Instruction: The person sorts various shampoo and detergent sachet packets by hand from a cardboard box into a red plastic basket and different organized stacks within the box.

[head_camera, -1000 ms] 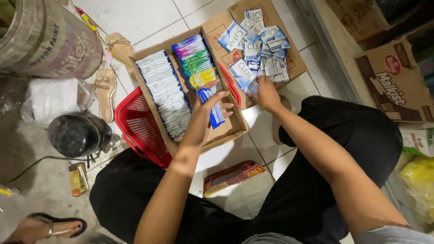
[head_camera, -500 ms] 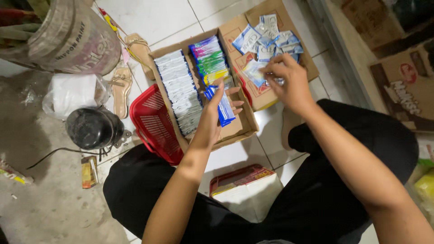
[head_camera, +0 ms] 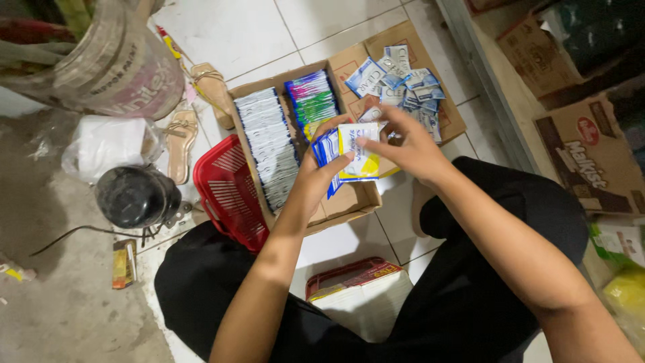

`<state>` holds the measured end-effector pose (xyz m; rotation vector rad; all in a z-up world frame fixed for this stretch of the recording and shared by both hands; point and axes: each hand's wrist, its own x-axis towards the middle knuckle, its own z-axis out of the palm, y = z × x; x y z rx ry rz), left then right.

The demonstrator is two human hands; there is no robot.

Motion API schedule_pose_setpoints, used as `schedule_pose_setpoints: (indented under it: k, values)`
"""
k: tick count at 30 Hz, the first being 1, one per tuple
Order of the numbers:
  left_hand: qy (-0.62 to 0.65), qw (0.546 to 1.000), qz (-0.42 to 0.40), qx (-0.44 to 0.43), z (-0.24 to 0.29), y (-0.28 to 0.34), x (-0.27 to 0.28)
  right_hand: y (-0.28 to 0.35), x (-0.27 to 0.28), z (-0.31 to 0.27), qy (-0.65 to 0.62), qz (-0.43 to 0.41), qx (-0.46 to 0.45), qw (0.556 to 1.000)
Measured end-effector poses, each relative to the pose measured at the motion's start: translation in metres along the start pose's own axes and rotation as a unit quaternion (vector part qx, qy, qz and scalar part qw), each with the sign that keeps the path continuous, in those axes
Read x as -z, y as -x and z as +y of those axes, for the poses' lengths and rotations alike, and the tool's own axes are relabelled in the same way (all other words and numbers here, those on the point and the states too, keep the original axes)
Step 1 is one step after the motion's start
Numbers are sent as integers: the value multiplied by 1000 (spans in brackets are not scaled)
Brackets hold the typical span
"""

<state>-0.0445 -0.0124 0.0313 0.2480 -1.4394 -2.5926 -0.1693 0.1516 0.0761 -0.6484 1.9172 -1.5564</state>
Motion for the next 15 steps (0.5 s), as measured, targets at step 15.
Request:
schedule_pose_setpoints:
  k: [15]
  values:
    - [7,949,295,114,-38,-14,51,-34,19,23,-7,10,-98,995]
